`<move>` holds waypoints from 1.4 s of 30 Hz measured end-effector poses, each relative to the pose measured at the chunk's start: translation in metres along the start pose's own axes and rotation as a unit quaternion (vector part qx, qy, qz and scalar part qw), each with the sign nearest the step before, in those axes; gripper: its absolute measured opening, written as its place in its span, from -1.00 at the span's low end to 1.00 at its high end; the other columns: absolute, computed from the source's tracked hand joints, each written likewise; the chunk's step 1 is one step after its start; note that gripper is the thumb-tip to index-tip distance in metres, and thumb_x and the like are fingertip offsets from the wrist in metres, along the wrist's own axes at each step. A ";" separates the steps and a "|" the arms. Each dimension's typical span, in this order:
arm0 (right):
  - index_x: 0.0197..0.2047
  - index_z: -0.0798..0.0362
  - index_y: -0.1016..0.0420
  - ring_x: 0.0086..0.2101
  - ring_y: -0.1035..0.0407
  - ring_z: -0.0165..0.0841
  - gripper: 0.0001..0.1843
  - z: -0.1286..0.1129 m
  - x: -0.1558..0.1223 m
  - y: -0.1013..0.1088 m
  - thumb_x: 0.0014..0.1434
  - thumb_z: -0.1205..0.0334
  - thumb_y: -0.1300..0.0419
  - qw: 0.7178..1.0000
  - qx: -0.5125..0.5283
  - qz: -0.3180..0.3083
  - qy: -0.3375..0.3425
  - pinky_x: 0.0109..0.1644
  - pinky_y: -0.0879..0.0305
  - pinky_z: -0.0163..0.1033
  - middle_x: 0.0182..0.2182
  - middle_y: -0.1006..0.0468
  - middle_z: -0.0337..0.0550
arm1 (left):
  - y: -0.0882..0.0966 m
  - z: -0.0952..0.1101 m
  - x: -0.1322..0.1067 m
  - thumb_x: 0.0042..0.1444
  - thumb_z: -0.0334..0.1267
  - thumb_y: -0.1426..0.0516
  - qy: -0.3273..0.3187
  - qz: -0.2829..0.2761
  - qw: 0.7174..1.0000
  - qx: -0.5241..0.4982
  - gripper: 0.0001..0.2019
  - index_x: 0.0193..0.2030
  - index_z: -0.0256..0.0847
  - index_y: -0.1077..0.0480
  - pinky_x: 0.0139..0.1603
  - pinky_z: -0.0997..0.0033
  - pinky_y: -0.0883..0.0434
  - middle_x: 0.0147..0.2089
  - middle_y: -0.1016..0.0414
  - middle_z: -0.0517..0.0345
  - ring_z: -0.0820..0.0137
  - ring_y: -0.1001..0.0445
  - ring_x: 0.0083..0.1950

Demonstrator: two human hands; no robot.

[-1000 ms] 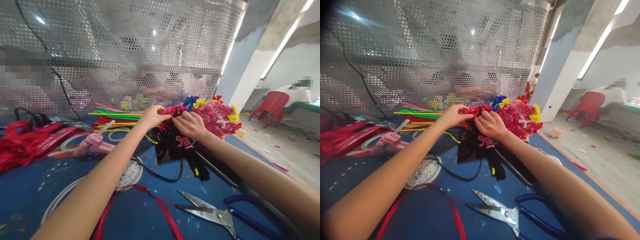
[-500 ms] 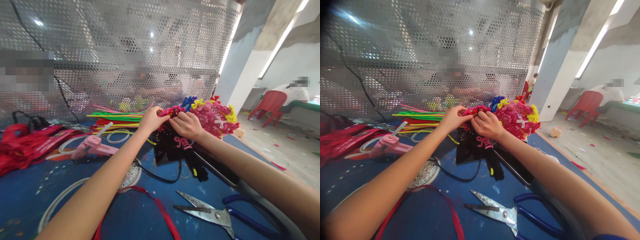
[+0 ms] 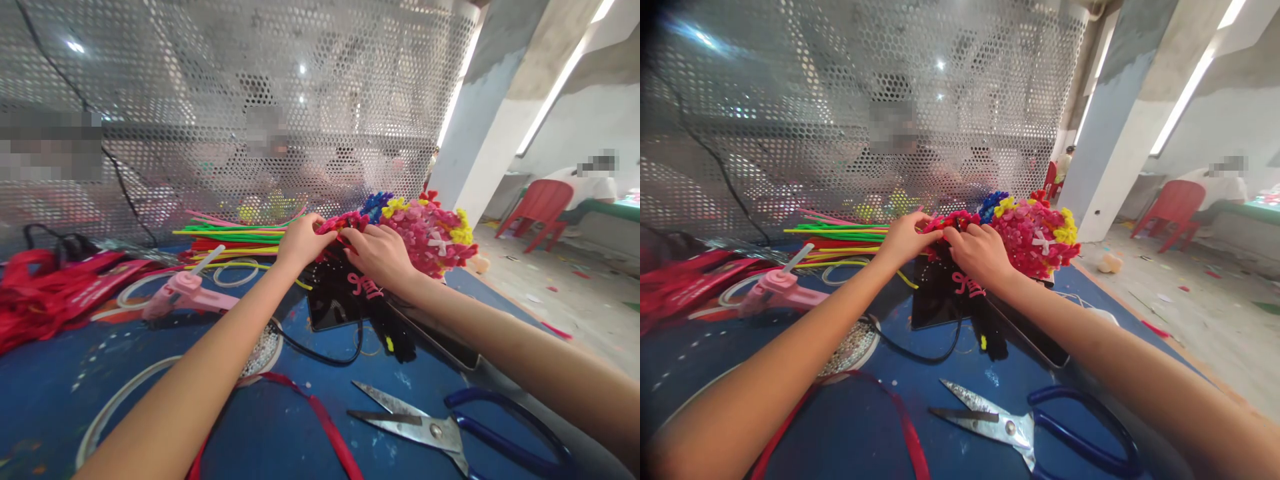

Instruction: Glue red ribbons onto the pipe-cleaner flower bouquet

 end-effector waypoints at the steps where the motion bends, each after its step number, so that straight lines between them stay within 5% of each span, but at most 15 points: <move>1: -0.10 0.11 -0.37 -0.41 -0.27 -0.30 -0.72 0.001 -0.001 0.003 0.13 0.20 -0.07 0.999 0.008 -0.020 -0.029 -0.33 -0.01 -0.24 -0.51 -0.47 -0.12 | 0.000 0.000 0.000 -0.12 -0.07 -0.15 0.001 0.000 1.000 0.001 -0.67 -0.24 -0.21 -0.43 -0.22 0.37 -0.33 -0.25 -0.52 0.09 0.31 -0.44 -0.28; 8: -0.08 0.10 -0.32 -0.42 -0.36 -0.31 -0.68 -0.001 -0.017 0.028 0.07 0.23 -0.14 0.988 0.046 -0.123 -0.076 -0.36 -0.03 -0.29 -0.47 -0.51 -0.15 | 0.000 0.001 0.000 -0.12 -0.06 -0.15 0.001 0.002 1.000 0.013 -0.66 -0.23 -0.23 -0.43 -0.20 0.35 -0.32 -0.24 -0.52 0.07 0.27 -0.45 -0.24; 15: -0.18 0.08 -0.39 -0.52 -0.25 -0.36 -0.83 -0.018 -0.053 0.061 0.12 0.32 -0.08 0.997 -0.020 -0.073 0.021 -0.39 0.03 -0.24 -0.61 -0.42 -0.23 | 0.001 0.002 -0.002 -0.11 -0.07 -0.15 0.000 0.006 1.000 0.005 -0.67 -0.24 -0.24 -0.43 -0.20 0.36 -0.33 -0.23 -0.53 0.04 0.27 -0.46 -0.25; 25: -0.23 0.15 -0.40 -0.61 -0.14 -0.41 -0.80 -0.040 -0.089 0.108 0.21 0.37 0.04 0.992 0.065 -0.050 0.092 -0.48 0.08 -0.23 -0.67 -0.30 -0.29 | 0.001 0.002 -0.002 -0.11 -0.06 -0.15 0.003 0.007 1.000 0.005 -0.68 -0.26 -0.23 -0.44 -0.24 0.39 -0.33 -0.24 -0.53 0.06 0.30 -0.46 -0.27; 42: -0.31 0.05 -0.41 -0.58 -0.28 -0.43 -0.83 -0.019 -0.098 0.097 0.18 0.31 0.00 0.995 0.072 -0.076 0.000 -0.48 -0.03 -0.28 -0.65 -0.41 -0.28 | -0.003 -0.001 -0.005 -0.12 -0.03 -0.17 0.010 0.033 0.999 0.028 -0.66 -0.26 -0.22 -0.43 -0.19 0.33 -0.33 -0.27 -0.52 0.06 0.26 -0.46 -0.24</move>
Point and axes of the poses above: each hand's wrist, its own x-axis towards the middle knuckle, its own y-axis out of the back of the hand, z = x × y, the point moved 4 cm from there along x, towards the middle knuckle
